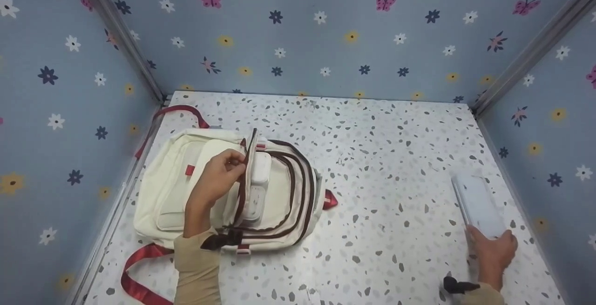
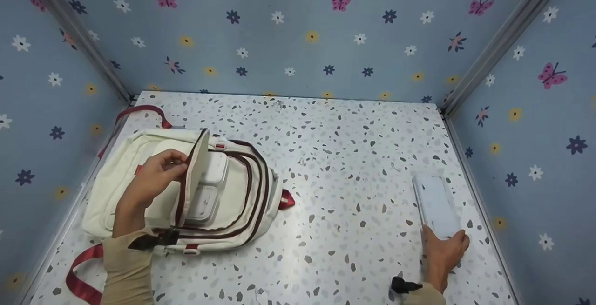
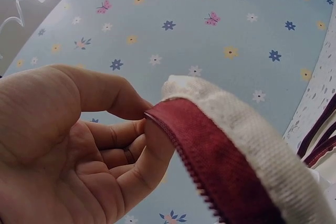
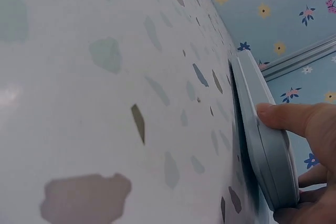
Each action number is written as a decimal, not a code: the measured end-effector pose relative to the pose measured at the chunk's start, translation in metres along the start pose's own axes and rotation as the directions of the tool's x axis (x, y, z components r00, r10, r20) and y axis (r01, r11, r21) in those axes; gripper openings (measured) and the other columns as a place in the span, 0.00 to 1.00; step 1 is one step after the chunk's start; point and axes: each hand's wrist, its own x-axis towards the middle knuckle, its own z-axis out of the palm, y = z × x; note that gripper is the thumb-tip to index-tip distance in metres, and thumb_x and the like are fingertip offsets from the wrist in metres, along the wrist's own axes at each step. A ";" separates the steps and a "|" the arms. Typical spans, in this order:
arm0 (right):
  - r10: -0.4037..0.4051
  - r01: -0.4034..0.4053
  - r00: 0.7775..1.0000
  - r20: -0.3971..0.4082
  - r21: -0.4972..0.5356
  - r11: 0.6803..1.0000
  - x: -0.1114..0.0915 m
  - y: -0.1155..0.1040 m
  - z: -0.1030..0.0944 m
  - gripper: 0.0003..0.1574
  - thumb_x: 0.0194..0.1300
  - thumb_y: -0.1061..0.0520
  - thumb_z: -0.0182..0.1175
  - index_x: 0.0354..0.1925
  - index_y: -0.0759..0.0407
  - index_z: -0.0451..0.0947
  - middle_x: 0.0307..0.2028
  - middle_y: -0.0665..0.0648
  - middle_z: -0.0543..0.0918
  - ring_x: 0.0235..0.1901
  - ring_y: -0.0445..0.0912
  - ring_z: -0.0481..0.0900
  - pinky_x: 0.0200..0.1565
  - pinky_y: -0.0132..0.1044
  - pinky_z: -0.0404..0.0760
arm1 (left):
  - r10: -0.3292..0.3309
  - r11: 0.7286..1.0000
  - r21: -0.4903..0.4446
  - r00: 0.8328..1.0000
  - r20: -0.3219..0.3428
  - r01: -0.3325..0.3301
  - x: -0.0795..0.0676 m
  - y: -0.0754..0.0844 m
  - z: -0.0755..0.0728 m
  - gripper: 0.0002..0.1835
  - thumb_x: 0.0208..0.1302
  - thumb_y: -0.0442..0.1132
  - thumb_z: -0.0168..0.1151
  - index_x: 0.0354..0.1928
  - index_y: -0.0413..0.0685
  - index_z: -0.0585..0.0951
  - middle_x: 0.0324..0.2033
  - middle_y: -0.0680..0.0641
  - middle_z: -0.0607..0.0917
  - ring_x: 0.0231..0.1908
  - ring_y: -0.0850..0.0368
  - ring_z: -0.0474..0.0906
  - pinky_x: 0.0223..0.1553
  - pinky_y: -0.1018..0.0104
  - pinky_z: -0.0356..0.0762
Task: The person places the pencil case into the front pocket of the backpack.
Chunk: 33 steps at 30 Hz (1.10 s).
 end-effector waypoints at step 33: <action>-0.375 0.384 0.921 -0.109 0.077 0.920 -0.056 -0.055 0.007 0.63 0.58 0.45 0.66 0.75 0.61 0.38 0.74 0.64 0.42 0.73 0.59 0.42 0.72 0.51 0.45 | -0.025 0.999 0.035 1.000 -0.010 0.025 0.002 0.002 0.000 0.10 0.64 0.32 0.53 0.45 0.35 0.75 0.35 0.44 0.78 0.35 0.57 0.73 0.36 0.69 0.74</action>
